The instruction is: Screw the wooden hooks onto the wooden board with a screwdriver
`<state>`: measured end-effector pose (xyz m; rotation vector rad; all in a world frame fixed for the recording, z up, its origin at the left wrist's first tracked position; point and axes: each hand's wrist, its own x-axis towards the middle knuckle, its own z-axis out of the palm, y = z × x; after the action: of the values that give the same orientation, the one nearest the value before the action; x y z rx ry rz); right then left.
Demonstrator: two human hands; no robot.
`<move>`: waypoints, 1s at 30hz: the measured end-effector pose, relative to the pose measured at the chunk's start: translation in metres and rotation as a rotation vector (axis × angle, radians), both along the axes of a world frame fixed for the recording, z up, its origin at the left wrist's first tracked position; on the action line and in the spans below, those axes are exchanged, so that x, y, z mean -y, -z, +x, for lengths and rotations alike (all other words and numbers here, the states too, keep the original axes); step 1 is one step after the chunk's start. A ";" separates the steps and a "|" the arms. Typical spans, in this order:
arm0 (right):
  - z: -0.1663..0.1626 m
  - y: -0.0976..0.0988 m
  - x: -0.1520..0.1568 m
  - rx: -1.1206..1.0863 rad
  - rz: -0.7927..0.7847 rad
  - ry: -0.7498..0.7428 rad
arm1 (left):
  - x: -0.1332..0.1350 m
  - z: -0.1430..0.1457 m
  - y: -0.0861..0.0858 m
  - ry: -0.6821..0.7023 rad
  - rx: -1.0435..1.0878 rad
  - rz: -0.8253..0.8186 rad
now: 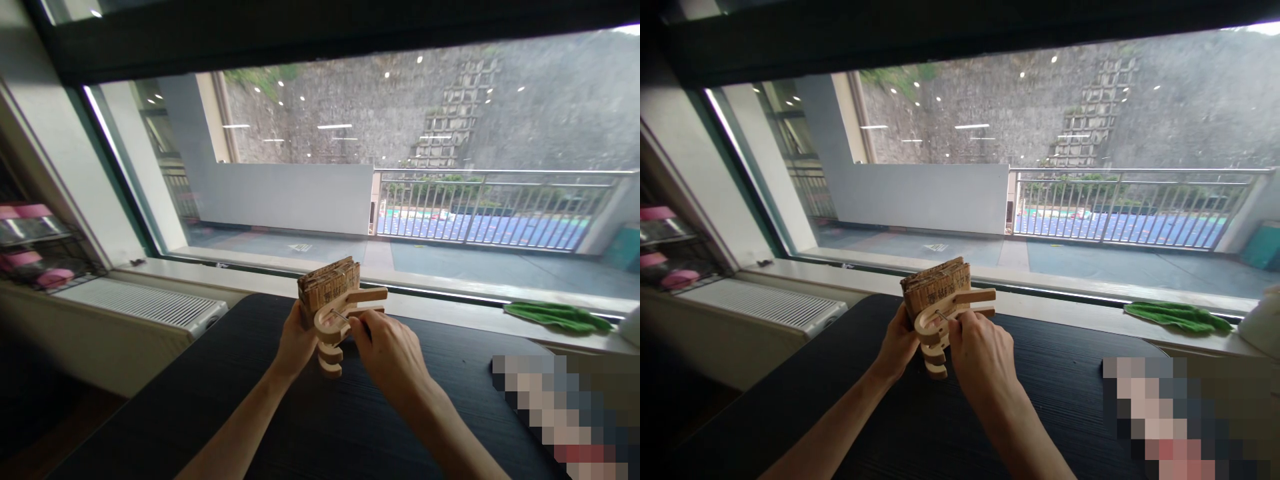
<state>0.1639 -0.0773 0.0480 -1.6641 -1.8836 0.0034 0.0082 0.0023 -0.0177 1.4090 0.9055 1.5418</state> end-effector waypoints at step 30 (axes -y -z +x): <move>0.004 0.002 -0.004 0.066 -0.071 -0.019 | -0.001 0.000 0.000 -0.033 0.000 -0.034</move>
<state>0.1681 -0.0735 0.0456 -1.7125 -1.9690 0.0231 0.0079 0.0034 -0.0173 1.3761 0.9554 1.5439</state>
